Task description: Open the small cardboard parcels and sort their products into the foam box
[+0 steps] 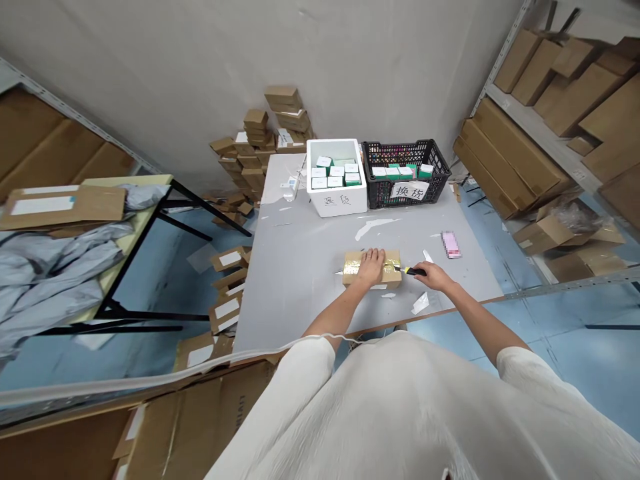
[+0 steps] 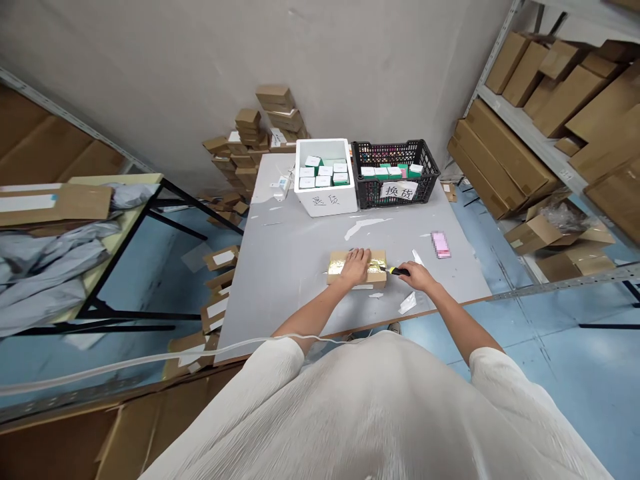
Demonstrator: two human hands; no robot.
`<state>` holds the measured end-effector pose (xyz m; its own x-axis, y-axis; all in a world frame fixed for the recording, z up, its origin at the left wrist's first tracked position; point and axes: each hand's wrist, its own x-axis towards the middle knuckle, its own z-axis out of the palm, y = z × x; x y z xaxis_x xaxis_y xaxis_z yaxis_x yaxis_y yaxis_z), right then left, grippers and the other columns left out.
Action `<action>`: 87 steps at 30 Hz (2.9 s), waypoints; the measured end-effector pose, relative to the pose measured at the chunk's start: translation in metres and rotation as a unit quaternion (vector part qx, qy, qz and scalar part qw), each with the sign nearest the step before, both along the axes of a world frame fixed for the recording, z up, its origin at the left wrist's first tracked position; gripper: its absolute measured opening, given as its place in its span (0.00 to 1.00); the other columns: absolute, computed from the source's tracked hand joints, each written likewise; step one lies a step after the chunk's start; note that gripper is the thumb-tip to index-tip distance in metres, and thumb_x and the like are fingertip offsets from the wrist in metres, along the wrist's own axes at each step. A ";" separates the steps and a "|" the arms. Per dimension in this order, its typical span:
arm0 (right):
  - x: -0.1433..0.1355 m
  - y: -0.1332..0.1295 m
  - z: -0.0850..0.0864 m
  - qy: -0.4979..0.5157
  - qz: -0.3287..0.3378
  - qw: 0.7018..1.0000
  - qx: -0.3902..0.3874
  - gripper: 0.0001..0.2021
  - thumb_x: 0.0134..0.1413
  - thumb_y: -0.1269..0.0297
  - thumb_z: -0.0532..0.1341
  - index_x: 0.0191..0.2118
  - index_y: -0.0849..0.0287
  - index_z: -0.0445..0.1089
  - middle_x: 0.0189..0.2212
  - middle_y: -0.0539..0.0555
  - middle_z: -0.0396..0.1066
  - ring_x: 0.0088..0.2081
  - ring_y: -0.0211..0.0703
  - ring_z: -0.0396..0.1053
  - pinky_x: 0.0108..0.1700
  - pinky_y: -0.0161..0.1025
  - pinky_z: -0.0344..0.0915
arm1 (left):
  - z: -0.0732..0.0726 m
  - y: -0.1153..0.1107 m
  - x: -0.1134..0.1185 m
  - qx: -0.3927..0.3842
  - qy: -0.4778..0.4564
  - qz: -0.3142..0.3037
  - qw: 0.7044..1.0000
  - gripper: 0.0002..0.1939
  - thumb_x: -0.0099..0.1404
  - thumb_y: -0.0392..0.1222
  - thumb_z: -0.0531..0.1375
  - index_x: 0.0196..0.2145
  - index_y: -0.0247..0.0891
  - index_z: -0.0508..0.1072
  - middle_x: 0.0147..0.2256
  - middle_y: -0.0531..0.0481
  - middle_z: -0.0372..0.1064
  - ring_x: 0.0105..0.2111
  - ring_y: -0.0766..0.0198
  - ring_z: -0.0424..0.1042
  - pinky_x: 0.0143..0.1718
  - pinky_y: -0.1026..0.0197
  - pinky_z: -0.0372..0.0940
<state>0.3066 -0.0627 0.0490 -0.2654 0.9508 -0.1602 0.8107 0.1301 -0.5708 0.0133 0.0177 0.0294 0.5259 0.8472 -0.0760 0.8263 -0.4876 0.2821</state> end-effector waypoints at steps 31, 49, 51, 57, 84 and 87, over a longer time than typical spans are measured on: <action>0.010 -0.001 -0.019 0.047 -0.074 0.996 0.031 0.17 0.65 0.54 0.65 0.56 0.51 0.77 0.53 0.61 0.80 0.56 0.62 0.76 0.62 0.57 0.70 | -0.004 -0.016 -0.004 -0.007 -0.013 0.009 1.000 0.29 0.76 0.38 0.51 0.72 0.39 0.62 0.74 0.31 0.58 0.77 0.39 0.52 0.76 0.30 0.46; 0.033 0.013 -0.027 0.062 -0.078 0.993 0.064 0.19 0.65 0.50 0.64 0.57 0.51 0.77 0.53 0.61 0.79 0.56 0.62 0.74 0.62 0.56 0.67 | -0.012 -0.022 -0.005 -0.005 -0.009 0.006 1.000 0.27 0.77 0.37 0.47 0.70 0.34 0.63 0.75 0.29 0.54 0.78 0.41 0.49 0.76 0.32 0.44; 0.026 0.017 -0.024 0.074 -0.072 0.993 0.054 0.19 0.65 0.50 0.64 0.57 0.51 0.76 0.53 0.60 0.79 0.56 0.61 0.74 0.62 0.55 0.68 | -0.012 -0.021 -0.005 -0.005 -0.010 0.009 1.000 0.28 0.77 0.38 0.48 0.71 0.35 0.62 0.75 0.30 0.55 0.78 0.41 0.49 0.76 0.31 0.44; 0.024 0.018 -0.013 0.091 -0.028 0.995 -0.018 0.16 0.62 0.54 0.67 0.53 0.50 0.79 0.51 0.57 0.80 0.52 0.57 0.76 0.59 0.51 0.70 | -0.012 -0.018 -0.004 0.006 -0.010 0.010 1.000 0.27 0.77 0.38 0.48 0.71 0.36 0.62 0.74 0.31 0.57 0.77 0.42 0.52 0.76 0.34 0.45; 0.010 0.019 -0.035 0.134 -0.190 0.972 0.023 0.22 0.61 0.47 0.66 0.55 0.53 0.78 0.51 0.60 0.79 0.53 0.59 0.76 0.59 0.55 0.71 | -0.017 -0.024 -0.023 -0.026 -0.176 0.060 0.982 0.26 0.76 0.47 0.55 0.68 0.39 0.68 0.78 0.36 0.50 0.80 0.45 0.42 0.79 0.33 0.36; -0.006 0.010 -0.045 0.209 -0.224 0.952 -0.005 0.25 0.59 0.42 0.66 0.54 0.53 0.78 0.52 0.59 0.80 0.51 0.56 0.77 0.59 0.55 0.73 | -0.018 -0.030 -0.049 -0.035 -0.172 0.104 0.979 0.36 0.71 0.55 0.65 0.71 0.44 0.65 0.79 0.37 0.45 0.80 0.41 0.38 0.77 0.29 0.34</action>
<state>0.3007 -0.0531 0.0042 0.1227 0.9826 -0.1396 0.4846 -0.1820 -0.8556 -0.0353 -0.0124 0.0116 0.3477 0.9375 0.0139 0.7563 -0.2892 0.5868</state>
